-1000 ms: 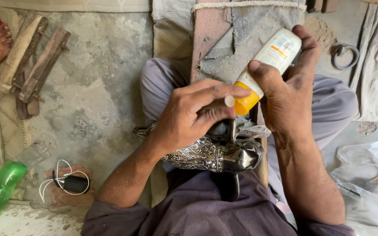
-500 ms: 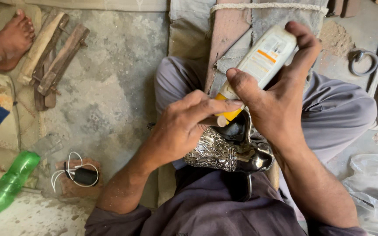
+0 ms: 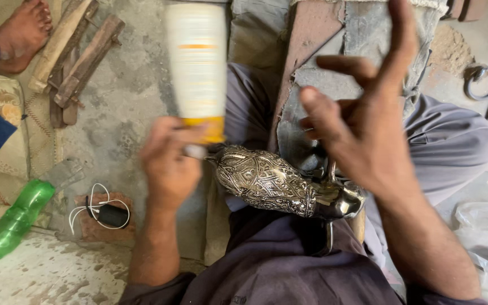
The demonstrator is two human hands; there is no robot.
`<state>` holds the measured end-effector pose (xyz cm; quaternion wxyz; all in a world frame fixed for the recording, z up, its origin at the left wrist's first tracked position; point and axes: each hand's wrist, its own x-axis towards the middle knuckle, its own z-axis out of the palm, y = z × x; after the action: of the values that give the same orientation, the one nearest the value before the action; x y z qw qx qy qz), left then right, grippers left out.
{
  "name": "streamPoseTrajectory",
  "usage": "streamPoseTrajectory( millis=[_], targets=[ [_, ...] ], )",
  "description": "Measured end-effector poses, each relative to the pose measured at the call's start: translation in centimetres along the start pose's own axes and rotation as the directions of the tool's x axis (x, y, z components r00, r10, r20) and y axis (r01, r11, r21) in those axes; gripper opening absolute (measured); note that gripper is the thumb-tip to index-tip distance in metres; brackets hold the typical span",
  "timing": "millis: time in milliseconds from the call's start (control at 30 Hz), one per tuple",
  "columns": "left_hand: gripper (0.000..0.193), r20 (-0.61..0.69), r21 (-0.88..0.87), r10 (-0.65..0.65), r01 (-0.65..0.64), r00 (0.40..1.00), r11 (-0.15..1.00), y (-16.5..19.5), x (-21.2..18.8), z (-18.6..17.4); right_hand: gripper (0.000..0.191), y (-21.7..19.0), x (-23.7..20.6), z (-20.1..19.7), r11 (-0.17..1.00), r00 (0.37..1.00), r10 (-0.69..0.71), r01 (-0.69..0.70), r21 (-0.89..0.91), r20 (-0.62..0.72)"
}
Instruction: The person sits on the floor and uses a hammer and chisel to shape and refine a silver-colored metal object. They repeatedly strike the chisel with the hammer, adjust the object's position, and apply a substance from a tube to the surface.
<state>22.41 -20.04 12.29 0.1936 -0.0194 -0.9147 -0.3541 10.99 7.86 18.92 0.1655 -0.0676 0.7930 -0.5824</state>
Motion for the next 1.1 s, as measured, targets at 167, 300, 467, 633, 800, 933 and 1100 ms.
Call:
streamPoseTrajectory(
  millis=[167,300,467,633,800,933,1100],
  targets=[
    [0.022,-0.325,-0.030,-0.523,0.545,0.788,0.838,-11.4,-7.8,-2.9,0.093,5.2,-3.1,-7.3,0.989,0.951,0.012,0.035,0.146,-0.310],
    [0.032,-0.411,0.036,-0.636,0.709,0.653,0.704,-15.9,-15.6,-2.2,0.077,10.5,-6.7,-10.9,0.996,0.872,0.049,-0.008,0.084,-0.488],
    [0.045,-0.421,-0.164,-0.816,0.852,0.395,0.497,-15.1,-21.0,0.2,0.058,14.3,-9.5,-10.1,0.974,0.851,0.086,-0.182,-0.138,-0.518],
    [0.055,-0.436,-0.135,-0.878,0.951,0.196,0.279,-14.3,-21.1,1.0,0.064,15.8,-10.4,-5.7,0.554,0.955,-0.174,-0.108,-0.826,-0.242],
    [0.044,-0.442,0.034,-0.431,0.495,0.787,0.868,-13.0,-9.4,0.0,0.092,17.3,-8.8,-5.4,0.198,0.991,0.020,-0.135,-0.971,-0.134],
    [0.020,-0.077,-0.102,-0.014,0.006,0.997,0.995,-8.1,5.5,7.1,0.093,16.7,-9.2,-4.5,-0.007,0.993,0.052,-0.105,-0.994,-0.105],
    [0.023,0.288,-0.460,0.597,-0.439,0.749,0.772,3.9,13.1,27.1,0.080,15.8,-11.1,-3.8,0.255,0.985,-0.007,-0.165,-0.953,-0.172]
  ],
)
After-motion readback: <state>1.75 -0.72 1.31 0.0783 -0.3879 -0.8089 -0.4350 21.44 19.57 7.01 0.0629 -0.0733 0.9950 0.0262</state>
